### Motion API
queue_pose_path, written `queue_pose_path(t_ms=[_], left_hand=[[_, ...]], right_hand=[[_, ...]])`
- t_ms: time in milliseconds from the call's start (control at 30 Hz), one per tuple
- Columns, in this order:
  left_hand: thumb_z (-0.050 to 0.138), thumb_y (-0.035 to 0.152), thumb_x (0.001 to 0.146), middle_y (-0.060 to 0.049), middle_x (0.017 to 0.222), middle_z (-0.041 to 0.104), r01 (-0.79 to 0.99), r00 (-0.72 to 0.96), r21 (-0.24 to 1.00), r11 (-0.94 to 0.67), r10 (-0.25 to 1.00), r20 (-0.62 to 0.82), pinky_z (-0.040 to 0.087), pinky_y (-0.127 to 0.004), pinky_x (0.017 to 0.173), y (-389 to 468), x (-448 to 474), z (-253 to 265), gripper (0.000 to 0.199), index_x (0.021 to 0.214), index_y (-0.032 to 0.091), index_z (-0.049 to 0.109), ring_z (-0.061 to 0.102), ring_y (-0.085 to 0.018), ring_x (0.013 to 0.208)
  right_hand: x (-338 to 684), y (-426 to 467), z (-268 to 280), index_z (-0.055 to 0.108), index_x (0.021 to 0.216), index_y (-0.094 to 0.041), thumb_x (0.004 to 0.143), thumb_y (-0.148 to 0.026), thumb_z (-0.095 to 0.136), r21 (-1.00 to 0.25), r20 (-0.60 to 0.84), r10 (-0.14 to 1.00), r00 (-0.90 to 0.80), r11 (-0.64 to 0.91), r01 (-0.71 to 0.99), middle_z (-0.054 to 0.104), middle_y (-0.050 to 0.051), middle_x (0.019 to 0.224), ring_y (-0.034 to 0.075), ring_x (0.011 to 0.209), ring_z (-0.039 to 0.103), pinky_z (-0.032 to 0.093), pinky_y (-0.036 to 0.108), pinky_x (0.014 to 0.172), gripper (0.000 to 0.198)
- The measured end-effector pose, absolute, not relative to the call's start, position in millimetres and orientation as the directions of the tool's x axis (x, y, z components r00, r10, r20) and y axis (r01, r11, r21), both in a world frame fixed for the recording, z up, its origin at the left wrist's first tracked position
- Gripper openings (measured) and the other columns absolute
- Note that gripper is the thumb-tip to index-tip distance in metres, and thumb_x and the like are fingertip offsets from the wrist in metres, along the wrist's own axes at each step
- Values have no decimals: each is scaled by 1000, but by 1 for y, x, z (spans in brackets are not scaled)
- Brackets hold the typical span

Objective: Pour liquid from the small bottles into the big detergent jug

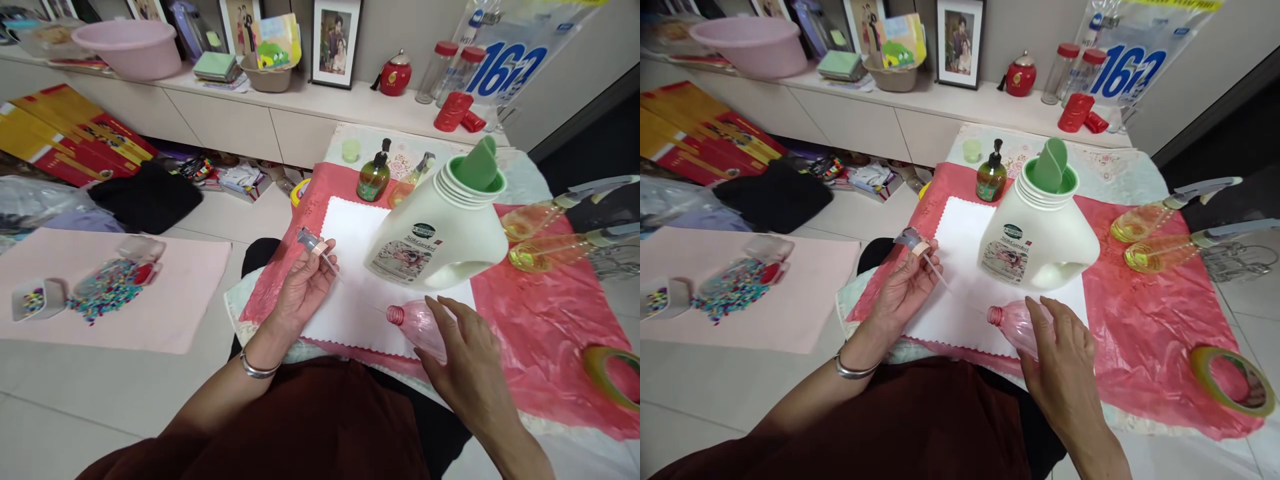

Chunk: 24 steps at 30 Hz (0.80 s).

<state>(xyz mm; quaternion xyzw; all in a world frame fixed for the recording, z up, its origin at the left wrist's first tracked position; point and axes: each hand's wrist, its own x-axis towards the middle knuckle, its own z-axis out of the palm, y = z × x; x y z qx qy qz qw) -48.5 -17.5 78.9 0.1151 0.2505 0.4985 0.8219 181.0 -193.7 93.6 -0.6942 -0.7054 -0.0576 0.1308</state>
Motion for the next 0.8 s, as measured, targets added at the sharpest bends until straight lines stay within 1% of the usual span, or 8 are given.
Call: queue_pose_path(t_ms=[167,300,367,433,567,633,700,800], left_hand=[[83,10,78,-5,111,75,-749,376,468,468,883,-281,57,-24,82,-23,-46,82,31,106,16,70,69,-11,82],[93,18,68,-3,109,75,-725,412,509,463,885,-218,56,-25,83,-30,-41,86,42,104,19,72,70,-12,82],[96,22,64,-3,106,76,-704,438,536,466,879,-190,55,-26,82,-36,-37,86,45,103,20,73,69,-13,81],[98,24,62,-3,105,77,-685,467,547,480,867,-176,54,-29,85,-42,-33,86,48,103,20,74,70,-14,82],[98,29,61,-4,103,78,-652,508,560,511,843,-177,47,-34,98,-54,-27,83,49,103,20,75,70,-19,100],[98,31,62,-5,100,78,-634,523,572,521,833,-179,44,-36,101,-58,-25,81,47,102,20,76,69,-22,106],[97,30,63,-5,100,78,-619,541,578,531,822,-176,43,-38,100,-62,-25,79,45,101,20,77,68,-23,108],[97,30,64,-6,101,78,-608,575,573,549,803,-158,43,-38,99,-67,-24,76,44,102,20,77,68,-23,104]], right_hand=[[173,-189,90,39,150,-21,93,-33,53,-198,249,968,22,29,980,48,16,141,38,125,49,45,59,99,59],[161,-188,90,35,154,-23,94,-37,57,-293,224,973,50,18,956,47,14,143,35,128,48,46,56,99,65],[153,-188,91,32,156,-24,95,-38,57,-357,209,974,82,-2,934,47,13,144,34,130,47,47,54,99,67],[146,-187,91,30,156,-25,96,-40,58,-411,199,974,112,-21,911,47,12,144,33,131,46,47,54,100,68],[136,-185,88,30,156,-27,95,-46,61,-513,183,971,156,-41,857,47,11,145,31,131,47,48,53,102,70],[133,-185,86,30,156,-29,94,-51,62,-556,168,968,185,-62,829,48,10,144,30,130,48,48,54,103,72],[132,-185,86,31,155,-30,94,-55,62,-594,147,969,198,-73,801,49,9,143,30,129,49,48,55,102,72],[130,-186,86,31,154,-31,95,-55,62,-645,121,972,199,-75,760,49,8,144,29,130,49,49,54,103,71]])
